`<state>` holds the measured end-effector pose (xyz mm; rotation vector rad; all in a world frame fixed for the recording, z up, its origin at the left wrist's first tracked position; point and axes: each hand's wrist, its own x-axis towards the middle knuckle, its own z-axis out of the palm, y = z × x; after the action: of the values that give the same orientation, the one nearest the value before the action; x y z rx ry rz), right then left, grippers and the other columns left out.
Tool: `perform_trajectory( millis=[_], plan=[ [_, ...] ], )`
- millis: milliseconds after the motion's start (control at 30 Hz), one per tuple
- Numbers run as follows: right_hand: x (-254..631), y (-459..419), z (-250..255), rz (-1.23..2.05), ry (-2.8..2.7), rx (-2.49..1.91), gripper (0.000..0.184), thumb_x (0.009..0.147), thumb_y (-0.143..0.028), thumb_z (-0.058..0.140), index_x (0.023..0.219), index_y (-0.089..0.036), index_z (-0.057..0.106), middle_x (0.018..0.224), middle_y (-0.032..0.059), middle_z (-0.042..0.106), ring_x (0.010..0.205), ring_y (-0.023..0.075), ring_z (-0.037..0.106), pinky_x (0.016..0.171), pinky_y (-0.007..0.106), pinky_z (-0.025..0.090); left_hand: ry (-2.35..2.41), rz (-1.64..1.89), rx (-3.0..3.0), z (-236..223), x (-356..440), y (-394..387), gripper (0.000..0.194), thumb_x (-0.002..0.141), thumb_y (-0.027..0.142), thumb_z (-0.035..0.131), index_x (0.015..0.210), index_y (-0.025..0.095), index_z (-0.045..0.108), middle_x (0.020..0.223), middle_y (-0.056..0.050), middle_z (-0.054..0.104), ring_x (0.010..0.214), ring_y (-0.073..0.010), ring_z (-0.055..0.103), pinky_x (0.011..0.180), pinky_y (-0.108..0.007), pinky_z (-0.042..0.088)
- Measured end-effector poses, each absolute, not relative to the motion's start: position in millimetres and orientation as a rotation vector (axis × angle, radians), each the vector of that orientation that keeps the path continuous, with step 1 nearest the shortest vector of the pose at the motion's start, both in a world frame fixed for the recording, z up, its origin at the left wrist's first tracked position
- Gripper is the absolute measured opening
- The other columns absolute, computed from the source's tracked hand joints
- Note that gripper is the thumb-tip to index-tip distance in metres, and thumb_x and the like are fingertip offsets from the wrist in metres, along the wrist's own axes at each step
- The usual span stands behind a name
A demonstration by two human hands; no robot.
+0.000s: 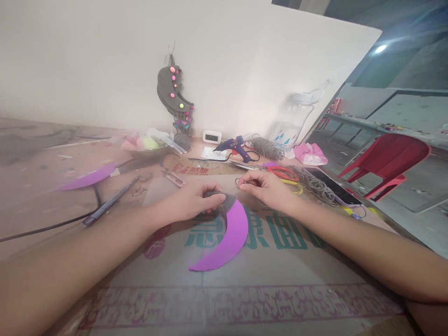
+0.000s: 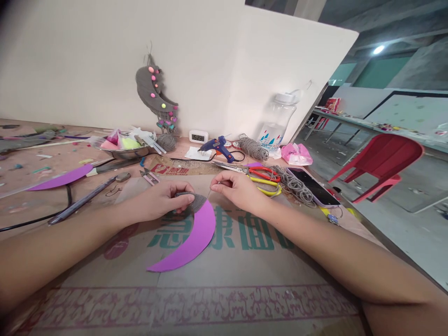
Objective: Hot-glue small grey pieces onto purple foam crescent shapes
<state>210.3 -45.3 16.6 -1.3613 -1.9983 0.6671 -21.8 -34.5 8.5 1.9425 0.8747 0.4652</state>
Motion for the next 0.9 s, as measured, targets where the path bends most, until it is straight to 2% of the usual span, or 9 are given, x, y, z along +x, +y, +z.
perform_trajectory(
  millis=[267,367,433,467,500,567,667,800,900],
  plan=[
    [211.0,-42.5,11.7,0.705,-2.006,-1.363,0.019,0.080,-0.034,0.060,0.082,-0.017,0.066,0.074,0.0014,0.060,0.065,0.0135,0.049,0.061,0.028,0.040,0.836,0.512,1.858,8.1,-22.4,-33.0,0.031,0.087,0.048,0.050,0.081,0.018,0.056,0.066,0.003,0.054,0.055,-0.0087,0.048,0.047,-0.019,0.034],
    [210.8,-44.5,15.9,0.765,-1.923,-1.217,0.026,0.085,-0.032,0.057,0.106,-0.020,0.063,0.098,0.0037,0.063,0.062,0.0107,0.049,0.061,0.027,0.043,0.829,0.613,1.813,6.8,-21.3,-32.6,0.032,0.087,0.047,0.051,0.076,0.017,0.054,0.063,0.004,0.051,0.053,-0.0077,0.045,0.048,-0.020,0.034],
    [211.2,-45.9,18.9,0.789,-1.799,-1.112,0.033,0.088,-0.034,0.054,0.120,-0.025,0.054,0.120,0.0049,0.056,0.061,0.0084,0.050,0.062,0.027,0.045,0.871,0.735,1.767,5.9,-20.7,-31.8,0.033,0.087,0.047,0.050,0.073,0.017,0.052,0.061,0.004,0.050,0.052,-0.0075,0.043,0.049,-0.020,0.033],
    [211.6,-46.5,20.2,0.782,-1.728,-1.074,0.032,0.089,-0.036,0.053,0.120,-0.026,0.051,0.123,0.0051,0.054,0.060,0.0078,0.051,0.062,0.027,0.046,0.898,0.796,1.736,5.7,-20.5,-31.4,0.033,0.088,0.047,0.050,0.073,0.017,0.051,0.061,0.004,0.049,0.052,-0.0076,0.043,0.049,-0.020,0.033],
    [212.0,-47.0,21.1,0.771,-1.666,-1.055,0.029,0.090,-0.039,0.052,0.115,-0.024,0.052,0.118,0.0048,0.055,0.059,0.0078,0.051,0.060,0.027,0.046,0.924,0.847,1.700,5.7,-20.3,-31.1,0.033,0.088,0.047,0.050,0.073,0.018,0.050,0.061,0.004,0.049,0.052,-0.0077,0.043,0.049,-0.020,0.033],
    [212.6,-48.5,22.1,0.772,-1.618,-1.070,0.026,0.091,-0.044,0.048,0.097,-0.020,0.055,0.092,0.0023,0.058,0.058,0.0096,0.050,0.057,0.026,0.044,0.964,0.914,1.641,6.7,-20.1,-31.3,0.032,0.088,0.048,0.050,0.075,0.018,0.050,0.063,0.005,0.048,0.053,-0.0079,0.043,0.049,-0.020,0.034],
    [210.7,-53.0,22.0,0.798,-1.755,-1.141,0.037,0.092,-0.049,0.044,0.077,-0.017,0.056,0.065,-0.0008,0.051,0.058,0.0118,0.047,0.056,0.025,0.039,1.011,0.966,1.622,9.7,-19.4,-33.2,0.031,0.087,0.048,0.051,0.076,0.018,0.050,0.063,0.005,0.048,0.053,-0.0078,0.042,0.050,-0.020,0.034],
    [203.9,-61.6,20.8,0.854,-1.875,-1.213,0.036,0.088,-0.049,0.053,0.072,-0.017,0.054,0.062,-0.0034,0.046,0.056,0.0098,0.040,0.053,0.024,0.033,1.035,0.954,1.689,11.8,-17.9,-35.0,0.031,0.088,0.047,0.051,0.076,0.018,0.052,0.065,0.004,0.050,0.054,-0.0082,0.044,0.051,-0.020,0.034],
    [200.7,-65.8,21.2,0.888,-1.851,-1.217,0.036,0.088,-0.047,0.051,0.069,-0.017,0.049,0.062,-0.0046,0.042,0.055,0.0088,0.037,0.052,0.023,0.032,1.030,0.918,1.762,9.8,-17.1,-34.3,0.029,0.087,0.047,0.052,0.088,0.018,0.058,0.071,0.002,0.056,0.060,-0.0103,0.050,0.055,-0.022,0.038]
  ],
)
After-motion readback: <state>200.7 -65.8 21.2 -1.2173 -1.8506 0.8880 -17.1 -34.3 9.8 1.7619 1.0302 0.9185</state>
